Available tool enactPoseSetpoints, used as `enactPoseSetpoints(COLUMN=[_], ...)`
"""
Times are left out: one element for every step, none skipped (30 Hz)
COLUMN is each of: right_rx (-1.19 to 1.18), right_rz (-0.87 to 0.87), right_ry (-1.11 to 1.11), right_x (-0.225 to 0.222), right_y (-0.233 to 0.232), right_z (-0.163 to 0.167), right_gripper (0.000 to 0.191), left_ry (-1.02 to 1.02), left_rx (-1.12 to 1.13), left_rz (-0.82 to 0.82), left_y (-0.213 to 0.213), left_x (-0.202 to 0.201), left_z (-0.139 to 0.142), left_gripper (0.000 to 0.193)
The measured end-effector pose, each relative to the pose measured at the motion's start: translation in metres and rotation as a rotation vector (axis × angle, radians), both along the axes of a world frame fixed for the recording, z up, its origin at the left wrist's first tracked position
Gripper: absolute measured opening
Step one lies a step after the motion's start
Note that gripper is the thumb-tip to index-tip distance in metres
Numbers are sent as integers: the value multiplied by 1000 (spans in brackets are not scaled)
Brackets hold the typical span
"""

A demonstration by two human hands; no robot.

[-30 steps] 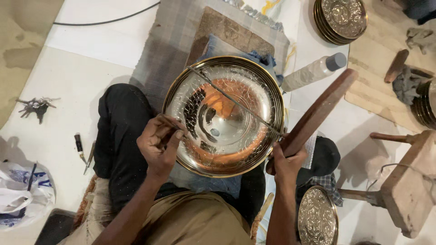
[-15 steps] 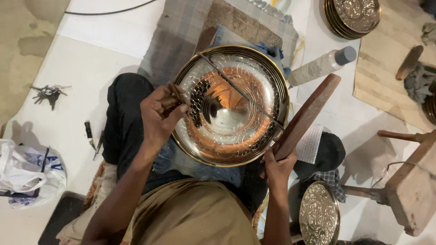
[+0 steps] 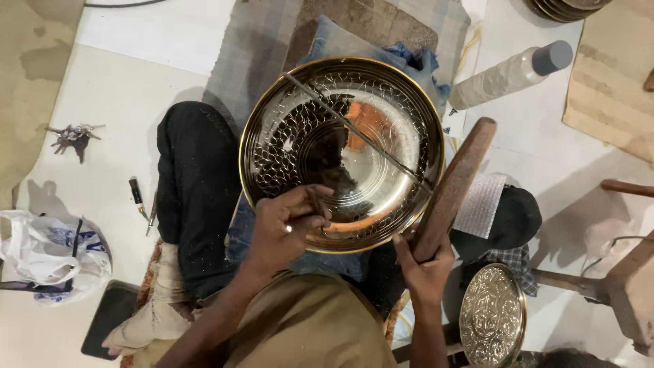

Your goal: The person hammers a large decorative metal plate using a wooden mallet and a metal rod. They repeatedly strike the plate's surface to create or refine a pattern while seated on the floor.

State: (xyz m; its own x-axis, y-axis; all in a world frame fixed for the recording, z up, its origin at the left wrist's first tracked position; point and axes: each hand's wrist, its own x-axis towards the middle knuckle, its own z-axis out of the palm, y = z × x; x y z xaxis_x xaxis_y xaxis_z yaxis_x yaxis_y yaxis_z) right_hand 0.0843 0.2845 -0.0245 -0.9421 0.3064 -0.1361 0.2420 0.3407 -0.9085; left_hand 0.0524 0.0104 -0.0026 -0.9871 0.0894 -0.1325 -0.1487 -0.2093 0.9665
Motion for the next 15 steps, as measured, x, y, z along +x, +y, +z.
enactPoseSetpoints(right_rx=[20,0,-22,-44,-165,-287,-407,-464,-522,-579,-448,-318,-186,-60,65], right_rz=[19,41,62,84,68,49,30,58,86,111,125,139,155,216,275], right_ry=[-21,-50,-81,-116,-143,-170,-195,-177,-158,-142,-205,-264,-325,-264,-204], right_x=[3,7,11,15,19,23,26,28,29,29,29,27,25,23,20], right_y=[2,3,4,4,3,1,0,-3,-5,-6,-7,-7,-7,-6,-5], right_z=[3,8,12,17,22,27,30,32,33,33,32,31,30,29,28], right_gripper=[36,36,37,37,39,41,43,44,46,47,44,42,40,41,42], left_ry=[12,25,35,71,105,138,128,123,118,48,-22,-85,41,163,284], left_rx=[-53,-107,-162,-191,-220,-248,-275,-303,-332,-416,-498,-580,-544,-506,-465], left_rz=[-26,-51,-77,-74,-74,-76,-94,-113,-133,-179,-227,-277,-228,-176,-127], left_y=[2,3,3,5,5,6,7,7,8,9,9,10,11,11,11], left_x=[-1,-1,-2,-2,-3,-3,-2,-1,-1,1,2,1,1,1,1], left_z=[-2,-5,-6,-8,-9,-10,-10,-11,-11,-12,-13,-14,-15,-15,-16], left_gripper=[51,56,60,58,56,54,56,58,60,61,62,63,63,62,62])
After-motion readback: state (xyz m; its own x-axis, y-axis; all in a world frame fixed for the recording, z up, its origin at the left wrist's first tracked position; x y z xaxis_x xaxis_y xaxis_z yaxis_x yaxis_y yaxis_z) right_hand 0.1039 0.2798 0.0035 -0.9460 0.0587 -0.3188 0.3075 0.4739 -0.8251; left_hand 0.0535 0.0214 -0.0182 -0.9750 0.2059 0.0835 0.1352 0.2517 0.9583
